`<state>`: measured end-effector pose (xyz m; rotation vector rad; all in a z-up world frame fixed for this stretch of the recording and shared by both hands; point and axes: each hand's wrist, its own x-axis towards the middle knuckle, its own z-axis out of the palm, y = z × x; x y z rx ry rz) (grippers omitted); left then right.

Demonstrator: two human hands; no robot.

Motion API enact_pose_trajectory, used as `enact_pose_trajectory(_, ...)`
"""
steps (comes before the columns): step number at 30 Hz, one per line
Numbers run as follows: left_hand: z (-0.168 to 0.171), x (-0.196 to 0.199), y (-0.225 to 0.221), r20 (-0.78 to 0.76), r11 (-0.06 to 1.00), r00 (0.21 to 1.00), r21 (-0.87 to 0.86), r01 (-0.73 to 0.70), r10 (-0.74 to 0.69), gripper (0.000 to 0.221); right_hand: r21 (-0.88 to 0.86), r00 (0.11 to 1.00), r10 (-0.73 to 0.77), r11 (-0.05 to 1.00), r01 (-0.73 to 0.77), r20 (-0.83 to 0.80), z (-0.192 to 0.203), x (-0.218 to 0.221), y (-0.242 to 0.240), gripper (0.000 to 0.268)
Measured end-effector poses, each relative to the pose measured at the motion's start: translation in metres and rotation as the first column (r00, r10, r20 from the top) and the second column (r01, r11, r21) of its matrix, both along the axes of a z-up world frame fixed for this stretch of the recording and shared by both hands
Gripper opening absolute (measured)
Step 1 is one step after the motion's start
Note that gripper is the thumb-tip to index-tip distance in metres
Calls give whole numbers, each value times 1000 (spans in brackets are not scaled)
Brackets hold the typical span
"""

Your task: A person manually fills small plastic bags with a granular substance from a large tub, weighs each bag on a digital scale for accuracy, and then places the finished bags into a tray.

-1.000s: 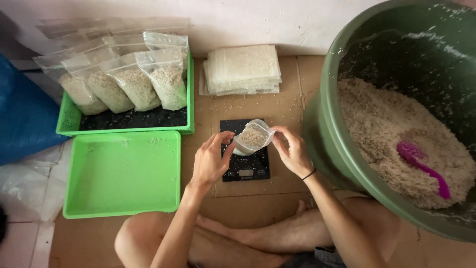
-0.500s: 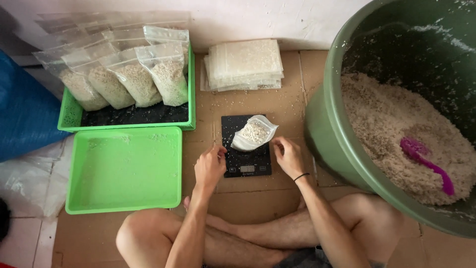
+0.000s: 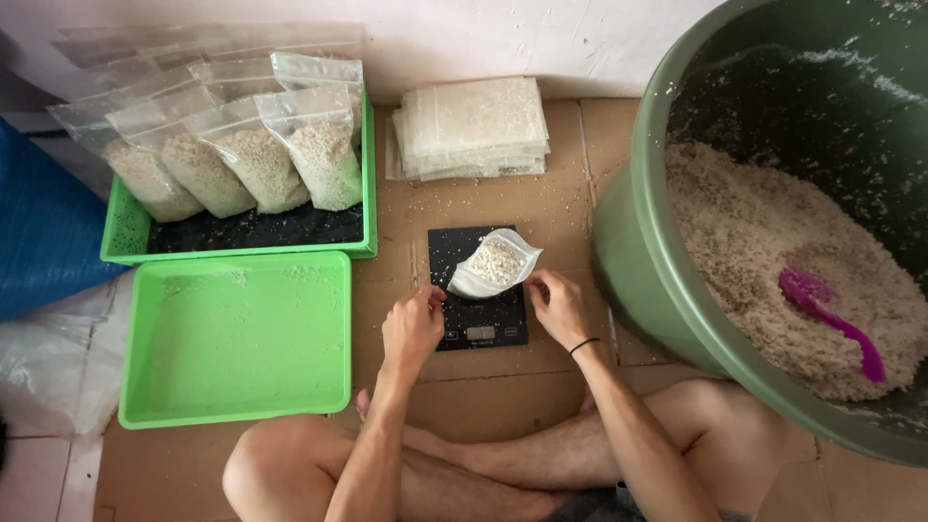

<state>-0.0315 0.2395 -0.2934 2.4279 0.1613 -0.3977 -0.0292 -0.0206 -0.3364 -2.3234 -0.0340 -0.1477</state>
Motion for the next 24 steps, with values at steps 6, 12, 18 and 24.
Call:
enact_pose_trajectory(6,-6,0,1,1,1000,1000,19,5,-5,15,-17,999,15,1000,-15,29,-4,-1,-1,14)
enact_pose_trajectory(12,15,-2,-1,13,1000,1000,-20,-11,11,23,20,996,34,999,-36,86,12,-3,8,15)
enact_pose_trajectory(18,18,-3,-2,481,964,876,-245,98,33,52,167,984,17,985,-46,176,65,-4,14,14)
enact_pose_trajectory(24,45,-3,-10,614,907,789,-350,235,32,50,354,984,63,927,-120,169,74,-1,19,21)
